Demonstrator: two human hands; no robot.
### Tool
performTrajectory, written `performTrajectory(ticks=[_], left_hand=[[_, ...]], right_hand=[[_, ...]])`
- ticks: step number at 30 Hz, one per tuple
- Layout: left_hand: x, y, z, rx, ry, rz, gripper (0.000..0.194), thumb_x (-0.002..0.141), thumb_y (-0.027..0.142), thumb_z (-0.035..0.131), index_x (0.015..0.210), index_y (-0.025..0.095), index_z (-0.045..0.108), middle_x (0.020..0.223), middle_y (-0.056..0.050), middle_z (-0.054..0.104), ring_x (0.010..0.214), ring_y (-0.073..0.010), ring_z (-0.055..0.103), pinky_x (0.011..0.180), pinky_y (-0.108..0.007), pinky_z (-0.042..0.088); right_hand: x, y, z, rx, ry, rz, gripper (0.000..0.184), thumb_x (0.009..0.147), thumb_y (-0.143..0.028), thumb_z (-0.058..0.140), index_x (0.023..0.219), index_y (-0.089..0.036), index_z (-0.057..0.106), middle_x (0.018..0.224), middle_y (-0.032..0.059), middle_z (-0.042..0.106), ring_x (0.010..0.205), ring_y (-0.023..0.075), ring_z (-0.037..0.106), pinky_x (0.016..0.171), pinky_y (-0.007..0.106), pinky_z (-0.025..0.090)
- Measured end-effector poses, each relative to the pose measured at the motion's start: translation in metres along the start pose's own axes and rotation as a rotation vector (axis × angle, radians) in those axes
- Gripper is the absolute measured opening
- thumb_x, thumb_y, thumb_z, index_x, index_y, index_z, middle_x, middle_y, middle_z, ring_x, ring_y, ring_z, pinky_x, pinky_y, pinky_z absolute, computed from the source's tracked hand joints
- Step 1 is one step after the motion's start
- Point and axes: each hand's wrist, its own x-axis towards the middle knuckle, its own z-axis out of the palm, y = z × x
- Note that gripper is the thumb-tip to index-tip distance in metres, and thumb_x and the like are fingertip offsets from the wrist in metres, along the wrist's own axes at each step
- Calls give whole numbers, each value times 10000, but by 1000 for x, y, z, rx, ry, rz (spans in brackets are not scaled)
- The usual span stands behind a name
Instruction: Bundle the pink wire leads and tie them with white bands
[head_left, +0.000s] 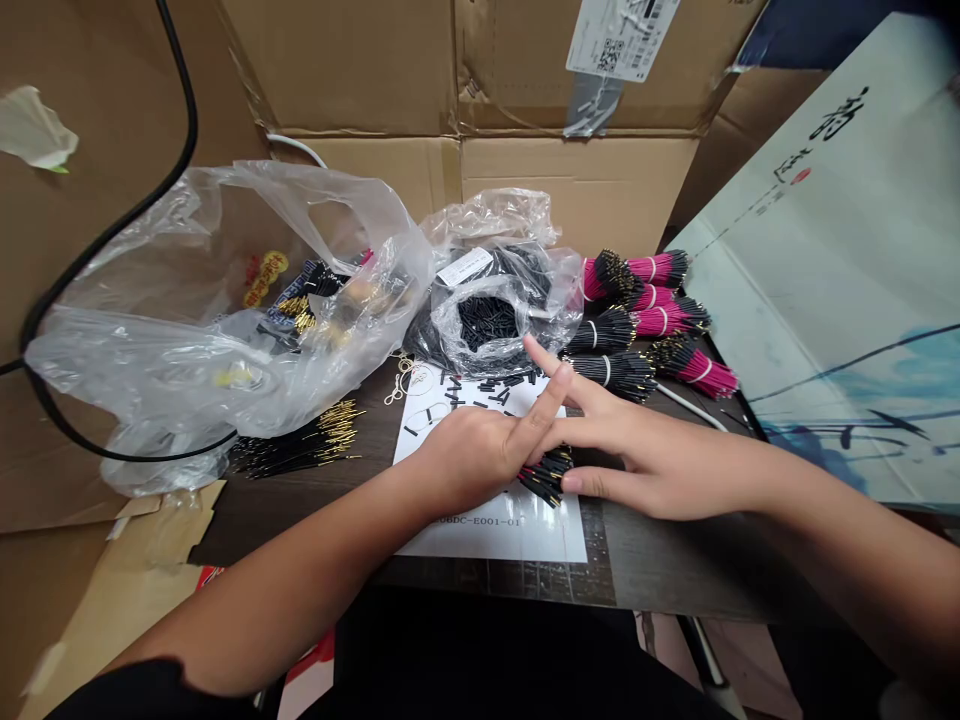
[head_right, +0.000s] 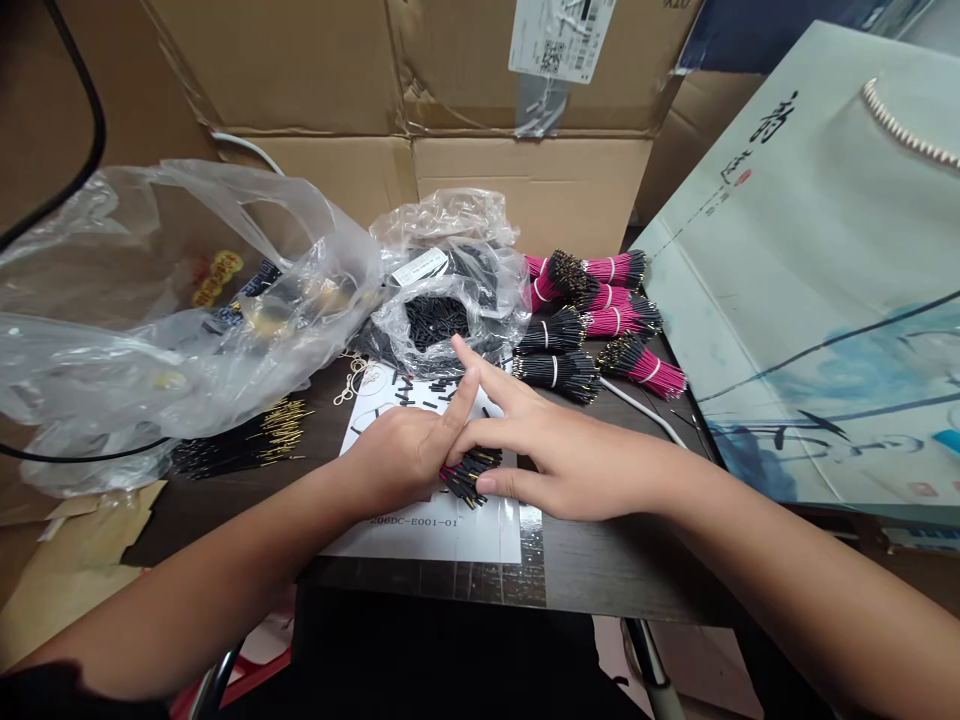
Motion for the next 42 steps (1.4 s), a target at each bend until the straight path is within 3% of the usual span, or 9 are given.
performTrajectory(ticks=[9, 18, 20, 23, 25, 27, 29, 35, 42], left_hand=[[2, 1, -1, -221, -57, -20, 833, 935, 149, 446, 1554, 87, -107, 734, 15, 708, 564, -161, 636, 482, -262, 408], [2, 0, -5, -244, -68, -53, 876, 900, 162, 498, 1571, 94, -61, 742, -5, 710, 570, -174, 624, 507, -273, 394], [2, 1, -8, -264, -25, -144, 898, 875, 195, 519, 1570, 43, -28, 736, -35, 708, 531, -178, 596, 489, -278, 395], [3, 3, -12, -455, 50, -341, 839, 838, 202, 566, 1565, 64, 171, 806, -58, 723, 560, -163, 613, 529, -265, 450], [5, 6, -14, -588, 96, -469, 570, 828, 217, 617, 1382, 133, 512, 825, -45, 719, 619, -157, 637, 589, -258, 481], [9, 10, -16, -702, 118, -586, 219, 807, 255, 690, 1007, 167, 678, 785, -28, 701, 661, -157, 639, 625, -260, 487], [12, 13, -17, -873, 94, -670, 161, 783, 294, 747, 815, 173, 646, 717, -8, 670, 659, -151, 622, 624, -261, 481], [15, 20, -20, -1449, -118, -789, 299, 709, 346, 833, 781, 163, 608, 508, 62, 521, 416, -75, 430, 427, -225, 334], [10, 19, -16, -1798, -284, -715, 423, 812, 416, 744, 553, 164, 525, 431, 35, 461, 398, -76, 435, 438, -234, 348]], right_hand=[[2, 4, 2, 39, -2, -34, 362, 892, -261, 670, 1252, -234, 642, 1676, 17, 58, 1520, 327, 60, 1157, 507, 401], [7, 7, 10, 176, 21, 2, 294, 933, -367, 622, 1188, -225, 655, 1658, 62, 221, 1533, 288, 176, 1210, 517, 317], [3, 3, 20, 223, 159, 32, 387, 945, -385, 604, 1309, -256, 579, 1640, 63, 285, 1525, 271, 248, 1215, 515, 318], [-3, -4, 40, 154, 541, 13, 663, 907, -461, 635, 1487, -250, 391, 1610, 105, 333, 1500, 302, 307, 1214, 544, 311], [-5, -6, 53, -21, 739, -25, 758, 898, -526, 609, 1533, -220, 331, 1636, 127, 261, 1498, 351, 286, 1213, 587, 281], [-4, -5, 62, -163, 825, -64, 814, 911, -559, 555, 1571, -188, 256, 1656, 134, 200, 1504, 378, 256, 1216, 610, 248], [-1, -2, 69, -220, 801, -88, 847, 940, -571, 481, 1596, -147, 155, 1670, 140, 148, 1518, 381, 213, 1227, 611, 217], [8, 2, 79, -91, 638, -98, 869, 969, -614, 365, 1601, -106, 52, 1675, 151, 113, 1539, 357, 156, 1243, 589, 193], [6, -2, 72, -57, 560, -136, 976, 900, -650, 513, 1597, -107, 98, 1664, 165, 156, 1547, 367, 78, 1232, 617, 178]])
